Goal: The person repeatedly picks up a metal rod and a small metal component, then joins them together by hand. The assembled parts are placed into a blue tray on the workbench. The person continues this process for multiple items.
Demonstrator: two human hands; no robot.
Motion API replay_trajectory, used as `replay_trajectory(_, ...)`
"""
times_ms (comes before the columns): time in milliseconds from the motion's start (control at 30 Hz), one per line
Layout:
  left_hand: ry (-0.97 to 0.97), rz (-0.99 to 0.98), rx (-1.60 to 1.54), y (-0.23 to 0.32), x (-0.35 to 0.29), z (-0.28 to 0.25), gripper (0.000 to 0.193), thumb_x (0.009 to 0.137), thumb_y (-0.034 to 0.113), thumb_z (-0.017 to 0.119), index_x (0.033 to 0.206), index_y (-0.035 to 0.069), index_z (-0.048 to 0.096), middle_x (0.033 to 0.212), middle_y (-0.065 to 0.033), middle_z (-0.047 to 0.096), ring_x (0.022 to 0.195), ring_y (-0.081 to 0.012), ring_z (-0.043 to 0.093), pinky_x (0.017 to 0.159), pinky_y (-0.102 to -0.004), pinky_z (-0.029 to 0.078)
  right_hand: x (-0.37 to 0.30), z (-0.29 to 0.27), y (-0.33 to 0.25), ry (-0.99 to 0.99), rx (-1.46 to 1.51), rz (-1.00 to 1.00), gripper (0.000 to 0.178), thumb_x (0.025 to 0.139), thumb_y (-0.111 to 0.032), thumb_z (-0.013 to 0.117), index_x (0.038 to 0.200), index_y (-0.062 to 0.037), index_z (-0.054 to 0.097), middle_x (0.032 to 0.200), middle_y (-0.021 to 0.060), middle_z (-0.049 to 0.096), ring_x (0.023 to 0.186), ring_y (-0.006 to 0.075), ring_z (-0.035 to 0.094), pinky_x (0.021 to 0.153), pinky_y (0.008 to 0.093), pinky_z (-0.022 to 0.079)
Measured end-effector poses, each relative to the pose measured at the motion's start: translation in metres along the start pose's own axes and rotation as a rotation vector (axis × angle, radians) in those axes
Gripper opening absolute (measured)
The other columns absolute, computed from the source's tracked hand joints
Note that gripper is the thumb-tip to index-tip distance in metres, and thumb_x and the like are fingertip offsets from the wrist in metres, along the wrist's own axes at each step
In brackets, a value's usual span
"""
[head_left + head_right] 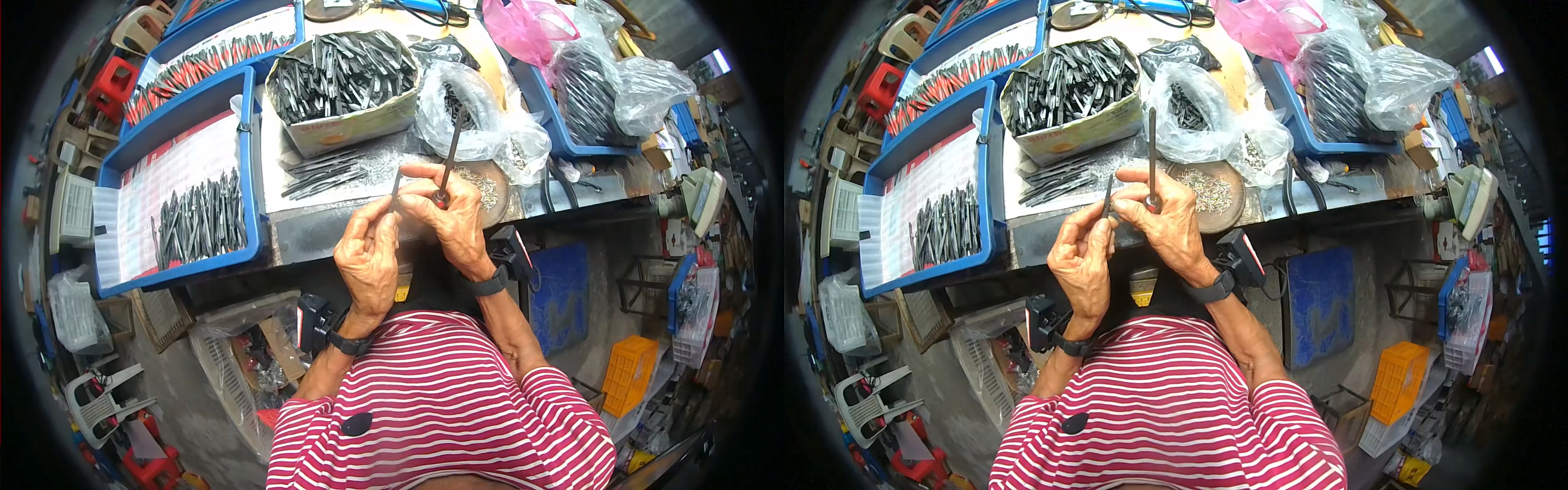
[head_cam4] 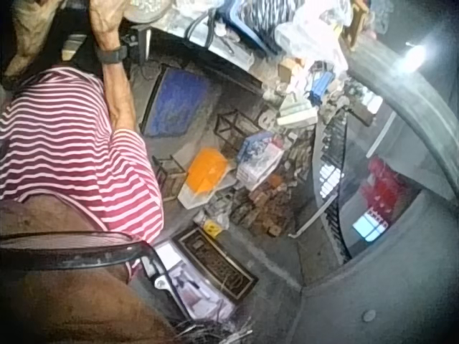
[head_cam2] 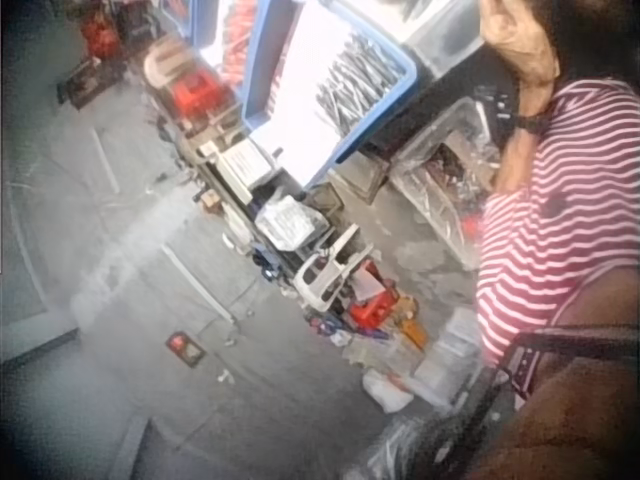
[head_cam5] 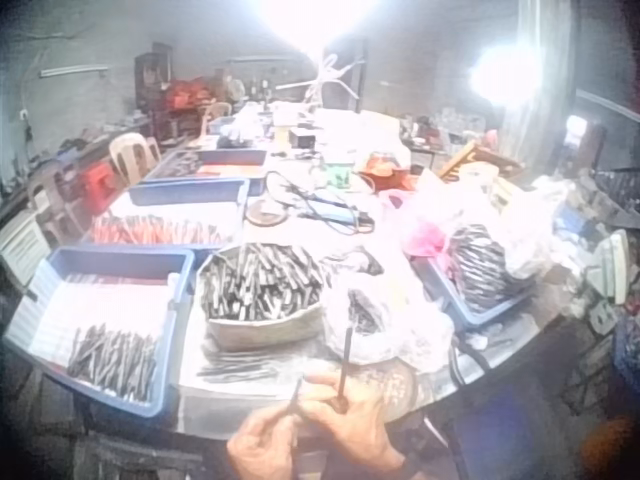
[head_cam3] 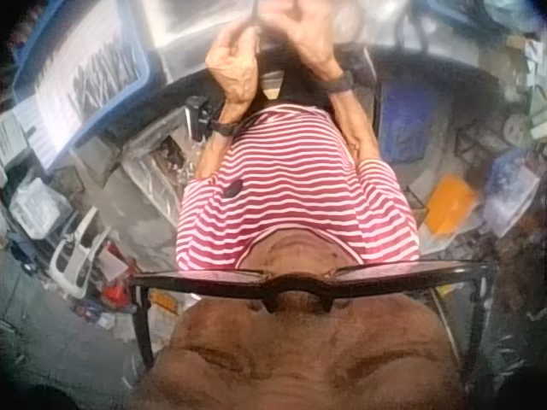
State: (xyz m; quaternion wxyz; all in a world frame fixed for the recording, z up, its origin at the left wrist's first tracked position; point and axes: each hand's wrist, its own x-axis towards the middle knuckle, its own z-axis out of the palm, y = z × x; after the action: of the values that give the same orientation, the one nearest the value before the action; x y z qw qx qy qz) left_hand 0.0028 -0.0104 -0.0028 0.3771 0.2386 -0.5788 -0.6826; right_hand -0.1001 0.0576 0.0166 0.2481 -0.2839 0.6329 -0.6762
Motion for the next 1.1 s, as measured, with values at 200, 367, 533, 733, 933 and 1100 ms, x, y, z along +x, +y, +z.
replay_trajectory(200,-0.011,-0.104,-0.130,0.001,0.003,-0.005,0.020,0.086,-0.001,0.054,0.106,-0.004,0.057,0.078,0.0002,0.056,0.061,-0.0024,0.046,0.052,-0.0150,0.038,-0.008,0.019,0.009,0.120,-0.287,-0.190,0.029,0.081,-0.008,0.062,0.108,0.0030,0.056,0.077,0.0052,0.064,0.071,0.0084,0.059,0.062,0.0217,0.046)
replay_trajectory(367,-0.030,-0.117,-0.227,0.000,0.006,-0.009,0.020,0.086,0.001,0.055,0.106,-0.004,0.056,0.076,-0.0004,0.057,0.059,-0.0022,0.045,0.050,-0.0150,0.035,-0.006,0.022,0.009,0.118,-0.366,-0.330,0.028,0.081,-0.007,0.062,0.106,0.0031,0.055,0.073,0.0073,0.062,0.065,0.0108,0.060,0.056,0.0232,0.047)
replay_trajectory(533,-0.048,-0.188,-0.271,0.003,0.004,-0.012,0.020,0.086,0.001,0.054,0.106,-0.004,0.055,0.076,-0.0020,0.058,0.058,-0.0025,0.045,0.048,-0.0153,0.034,-0.003,0.019,0.008,0.124,0.014,0.028,0.030,0.083,-0.014,0.062,0.108,0.0026,0.057,0.076,0.0033,0.062,0.067,0.0057,0.056,0.058,0.0180,0.043)
replay_trajectory(733,-0.071,-0.183,-0.309,0.003,0.003,-0.016,0.020,0.086,0.001,0.055,0.106,-0.004,0.055,0.077,-0.0030,0.058,0.059,-0.0026,0.045,0.048,-0.0148,0.033,-0.005,0.020,0.011,0.113,0.204,0.103,0.035,0.083,-0.014,0.062,0.110,0.0067,0.054,0.077,0.0037,0.061,0.059,0.0047,0.050,0.052,0.0177,0.039)
replay_trajectory(933,-0.074,-0.168,-0.340,0.004,0.005,-0.017,0.020,0.086,0.001,0.055,0.105,-0.004,0.056,0.078,-0.0038,0.059,0.059,-0.0028,0.045,0.049,-0.0147,0.033,-0.008,0.019,0.011,0.045,0.048,0.013,0.029,0.083,-0.011,0.062,0.106,0.0059,0.055,0.076,0.0041,0.061,0.058,0.0056,0.050,0.054,0.0179,0.040)
replay_trajectory(1100,-0.047,-0.172,-0.341,0.006,0.001,-0.015,0.020,0.086,0.001,0.055,0.105,-0.004,0.055,0.075,-0.0016,0.056,0.059,-0.0026,0.045,0.049,-0.0148,0.032,-0.007,0.020,0.009,0.093,0.160,0.015,0.027,0.082,-0.010,0.063,0.105,0.0033,0.055,0.072,0.0030,0.060,0.056,0.0048,0.051,0.049,0.0181,0.041)
